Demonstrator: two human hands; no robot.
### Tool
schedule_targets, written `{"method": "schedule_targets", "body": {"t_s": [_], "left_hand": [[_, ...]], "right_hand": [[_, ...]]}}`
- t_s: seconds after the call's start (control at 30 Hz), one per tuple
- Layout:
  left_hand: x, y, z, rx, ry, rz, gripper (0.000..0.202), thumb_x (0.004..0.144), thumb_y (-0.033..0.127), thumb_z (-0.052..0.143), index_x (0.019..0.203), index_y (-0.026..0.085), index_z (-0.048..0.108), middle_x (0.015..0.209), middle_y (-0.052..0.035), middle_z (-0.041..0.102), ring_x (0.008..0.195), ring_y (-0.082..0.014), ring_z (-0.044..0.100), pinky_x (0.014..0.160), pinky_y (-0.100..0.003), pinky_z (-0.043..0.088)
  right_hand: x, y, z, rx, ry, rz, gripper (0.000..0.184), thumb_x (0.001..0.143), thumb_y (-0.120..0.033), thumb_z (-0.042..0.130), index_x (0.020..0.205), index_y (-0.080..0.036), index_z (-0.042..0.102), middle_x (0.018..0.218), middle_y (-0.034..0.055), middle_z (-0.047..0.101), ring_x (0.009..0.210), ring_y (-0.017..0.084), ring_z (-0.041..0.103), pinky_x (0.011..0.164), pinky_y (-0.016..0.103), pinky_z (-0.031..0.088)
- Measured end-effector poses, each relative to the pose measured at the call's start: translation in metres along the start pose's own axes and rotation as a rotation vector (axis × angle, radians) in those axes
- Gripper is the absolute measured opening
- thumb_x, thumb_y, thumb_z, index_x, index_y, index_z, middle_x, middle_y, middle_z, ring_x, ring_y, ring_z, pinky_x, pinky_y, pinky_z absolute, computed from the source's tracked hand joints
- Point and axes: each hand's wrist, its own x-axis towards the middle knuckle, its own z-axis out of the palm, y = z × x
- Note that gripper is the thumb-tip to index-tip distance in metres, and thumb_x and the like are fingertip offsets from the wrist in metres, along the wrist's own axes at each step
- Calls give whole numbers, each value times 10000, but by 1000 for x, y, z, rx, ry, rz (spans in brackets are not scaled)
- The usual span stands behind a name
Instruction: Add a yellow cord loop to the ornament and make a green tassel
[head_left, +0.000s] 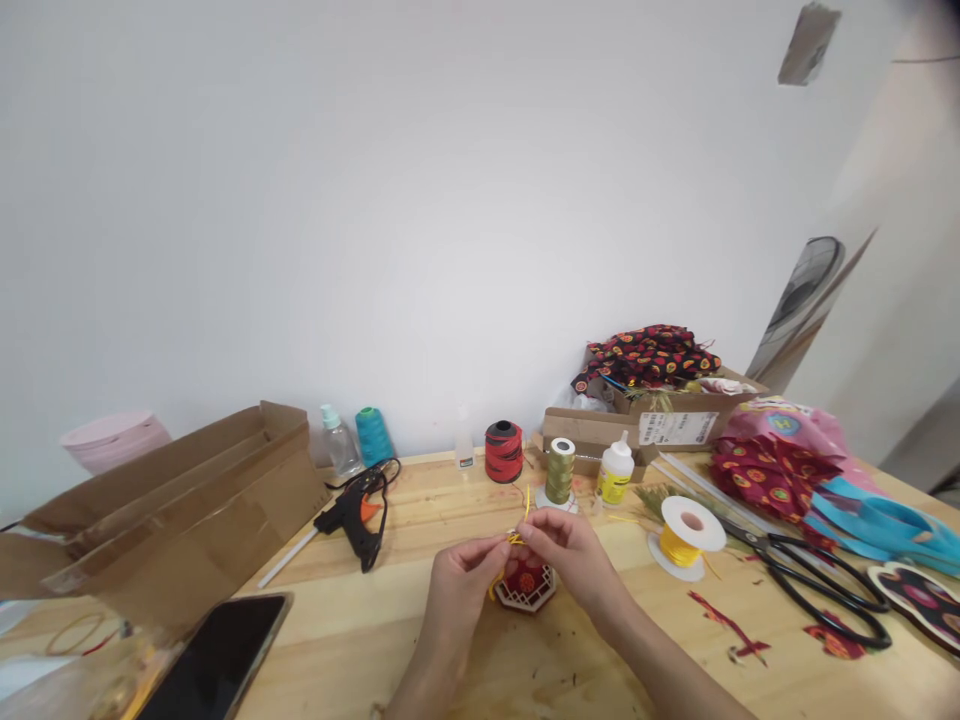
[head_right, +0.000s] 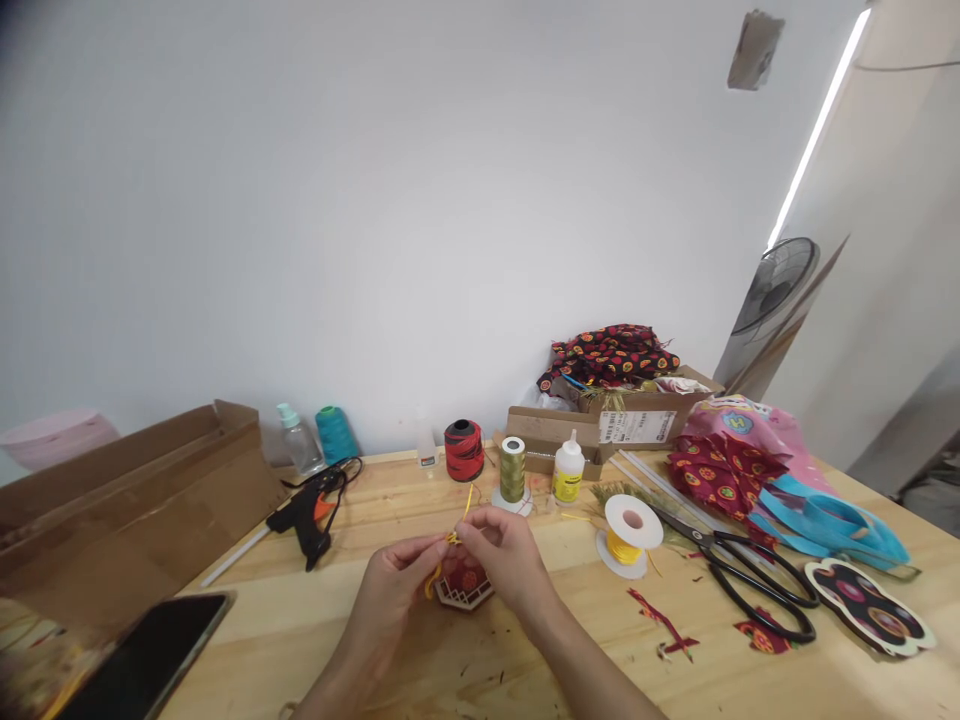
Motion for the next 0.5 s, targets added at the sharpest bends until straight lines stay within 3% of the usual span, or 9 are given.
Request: {"method": "schedule_targets", "body": {"t_s": [0.13, 0.33, 0.5], "left_hand": [[0, 2, 0, -15, -33, -6, 266, 626, 316, 637, 822, 143, 686, 684, -61, 690, 645, -159, 580, 669, -269, 439], [0, 0, 2, 213, -77, 12, 238, 630, 318, 625, 755, 131, 700, 590, -38, 673, 581, -153, 562, 567, -241, 419], [0, -1, 2, 236, -83, 29, 231, 628, 326, 620, 706, 126, 706, 542, -21, 657, 524, -132, 536, 511, -219, 390]], "right_hand": [[-2, -3, 1, 12, 17, 51, 343, 627, -476, 605, 655, -139, 551, 529, -13, 586, 525, 128, 584, 557, 243, 448], [3, 8, -2, -69, 52, -51, 330, 594, -465, 632, 607, -142, 565, 545, -12, 561, 486, 110, 515, 493, 232, 425], [1, 4, -1, -163, 42, -148, 242, 594, -379, 656, 560, -142, 620, 602, -2, 545, 580, 115, 494, 523, 209, 398]]}}
